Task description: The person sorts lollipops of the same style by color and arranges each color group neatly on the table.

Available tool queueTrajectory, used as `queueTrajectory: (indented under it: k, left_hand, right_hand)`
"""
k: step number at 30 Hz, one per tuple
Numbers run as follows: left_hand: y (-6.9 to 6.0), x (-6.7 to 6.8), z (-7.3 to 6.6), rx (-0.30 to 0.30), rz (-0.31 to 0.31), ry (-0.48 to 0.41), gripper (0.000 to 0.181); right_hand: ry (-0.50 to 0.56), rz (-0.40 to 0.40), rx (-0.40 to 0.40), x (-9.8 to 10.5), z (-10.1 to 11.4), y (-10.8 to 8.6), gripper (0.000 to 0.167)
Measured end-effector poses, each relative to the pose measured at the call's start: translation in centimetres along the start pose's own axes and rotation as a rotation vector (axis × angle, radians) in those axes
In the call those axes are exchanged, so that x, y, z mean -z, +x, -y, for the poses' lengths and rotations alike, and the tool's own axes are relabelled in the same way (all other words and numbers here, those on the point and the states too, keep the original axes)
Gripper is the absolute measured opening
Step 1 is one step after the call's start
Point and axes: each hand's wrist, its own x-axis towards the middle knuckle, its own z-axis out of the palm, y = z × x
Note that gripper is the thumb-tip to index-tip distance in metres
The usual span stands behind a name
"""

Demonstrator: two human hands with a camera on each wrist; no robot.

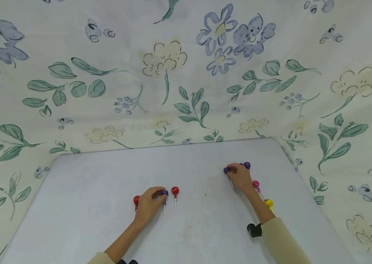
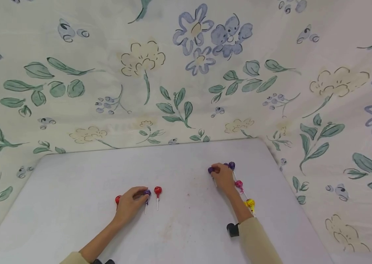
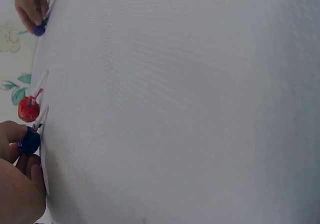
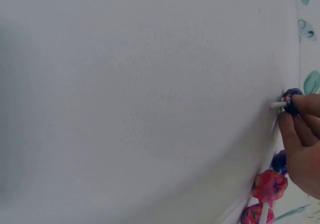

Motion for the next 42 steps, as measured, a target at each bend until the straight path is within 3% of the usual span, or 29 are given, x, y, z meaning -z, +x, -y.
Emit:
queueTrajectory:
  k: [17, 26, 34, 42]
  left_hand:
    - [0.1, 0.1, -0.2, 0.046, 0.010, -0.014, 0.025]
    - [1.7, 0.6, -2.2, 0.108, -0.001, -0.096, 0.022]
    - [4.3, -2.4, -5.3, 0.096, 0.047, -0.191, 0.023]
    - [6.2, -6.8, -7.7, 0.062, 0.164, -0.271, 0.022]
  right_hand:
    - [-0.014, 0.013, -0.022, 0.1, 0.3, 0.5, 0.027]
    - [0.011, 0.038, -0.022, 0.2, 0.0, 0.7, 0.028]
    - [0.014, 0.053, -0.036, 0.5, 0.1, 0.9, 0.028]
    - [-0.014, 0.059, -0.042, 0.5, 0.2, 1.0, 0.027]
